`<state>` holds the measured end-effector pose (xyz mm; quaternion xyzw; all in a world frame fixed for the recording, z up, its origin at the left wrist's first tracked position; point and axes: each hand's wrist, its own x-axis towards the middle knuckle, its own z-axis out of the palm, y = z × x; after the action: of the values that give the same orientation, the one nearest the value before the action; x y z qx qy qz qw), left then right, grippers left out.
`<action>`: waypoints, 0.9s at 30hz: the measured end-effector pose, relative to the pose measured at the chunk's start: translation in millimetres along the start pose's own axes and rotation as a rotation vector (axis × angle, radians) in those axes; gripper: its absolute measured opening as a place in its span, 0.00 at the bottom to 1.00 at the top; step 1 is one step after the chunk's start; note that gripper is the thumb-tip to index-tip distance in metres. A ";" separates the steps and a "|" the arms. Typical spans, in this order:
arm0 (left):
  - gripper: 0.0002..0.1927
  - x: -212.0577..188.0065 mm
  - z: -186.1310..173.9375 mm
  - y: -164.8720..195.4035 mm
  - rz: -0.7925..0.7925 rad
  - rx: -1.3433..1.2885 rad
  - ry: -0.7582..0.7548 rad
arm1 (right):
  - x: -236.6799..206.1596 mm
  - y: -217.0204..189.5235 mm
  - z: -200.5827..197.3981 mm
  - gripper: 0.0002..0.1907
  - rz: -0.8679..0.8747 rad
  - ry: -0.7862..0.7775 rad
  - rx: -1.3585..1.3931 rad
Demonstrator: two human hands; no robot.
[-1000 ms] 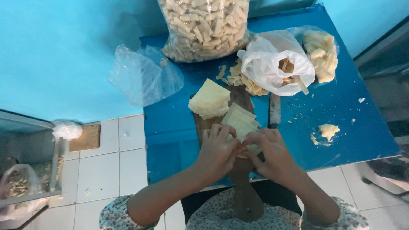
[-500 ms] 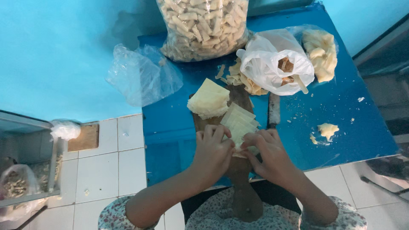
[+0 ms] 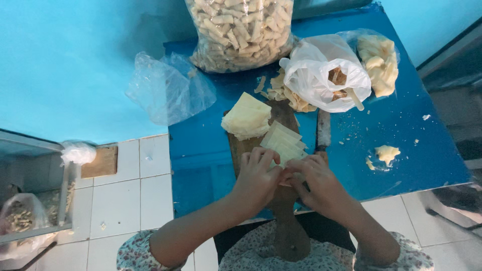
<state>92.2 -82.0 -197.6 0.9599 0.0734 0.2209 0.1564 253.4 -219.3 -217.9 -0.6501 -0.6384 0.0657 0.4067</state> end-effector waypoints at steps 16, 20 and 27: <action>0.05 7.2 -9.8 -2.4 -0.090 -0.114 -0.035 | 10.0 -0.6 -7.5 0.28 0.001 -0.026 0.023; 0.06 7.9 -9.8 -1.9 -0.114 -0.103 -0.012 | 9.0 -0.9 -7.8 0.27 -0.058 -0.001 -0.102; 0.08 9.0 -9.6 -1.6 -0.132 -0.145 0.023 | 17.9 2.5 -4.3 0.25 -0.018 -0.034 -0.080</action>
<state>95.8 -76.0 -186.3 0.9365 0.1223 0.2256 0.2389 261.0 -205.0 -208.8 -0.6591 -0.6531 0.0474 0.3700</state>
